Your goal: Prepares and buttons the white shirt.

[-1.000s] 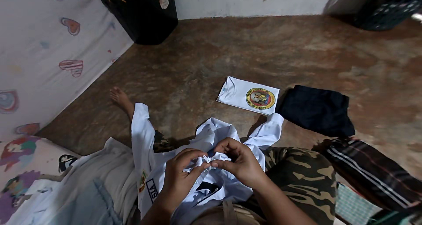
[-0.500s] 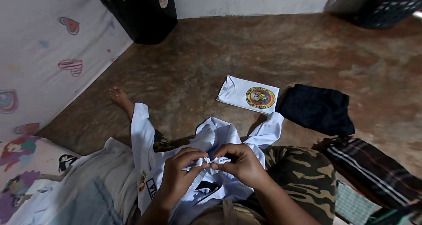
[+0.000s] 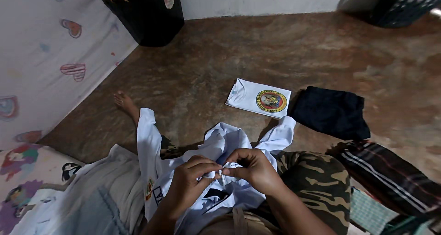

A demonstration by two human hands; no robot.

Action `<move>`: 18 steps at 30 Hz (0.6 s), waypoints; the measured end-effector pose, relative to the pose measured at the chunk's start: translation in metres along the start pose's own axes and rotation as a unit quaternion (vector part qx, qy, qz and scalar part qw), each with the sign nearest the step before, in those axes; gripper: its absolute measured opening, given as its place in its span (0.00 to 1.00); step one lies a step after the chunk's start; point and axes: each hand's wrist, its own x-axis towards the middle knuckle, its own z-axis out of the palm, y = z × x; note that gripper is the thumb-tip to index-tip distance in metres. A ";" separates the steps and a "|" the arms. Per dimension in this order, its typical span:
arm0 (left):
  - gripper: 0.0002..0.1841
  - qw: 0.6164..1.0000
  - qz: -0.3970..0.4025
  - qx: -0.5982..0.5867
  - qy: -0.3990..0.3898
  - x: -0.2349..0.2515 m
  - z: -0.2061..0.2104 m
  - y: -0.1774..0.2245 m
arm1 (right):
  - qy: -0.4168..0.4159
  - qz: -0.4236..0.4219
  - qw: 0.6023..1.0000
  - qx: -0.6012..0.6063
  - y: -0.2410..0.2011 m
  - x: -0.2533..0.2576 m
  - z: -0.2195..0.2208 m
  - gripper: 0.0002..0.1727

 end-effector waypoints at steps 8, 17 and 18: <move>0.07 0.998 -0.024 -0.065 0.008 -0.001 0.005 0.002 | 0.032 0.003 0.999 0.042 0.003 -0.003 0.004 0.05; 0.08 0.983 -0.079 -0.163 0.004 -0.007 0.006 -0.004 | 0.024 0.028 0.990 0.133 0.009 -0.002 0.012 0.04; 0.08 0.978 -0.095 -0.188 0.002 -0.008 0.007 -0.006 | 0.015 0.031 0.989 0.141 0.009 -0.001 0.011 0.04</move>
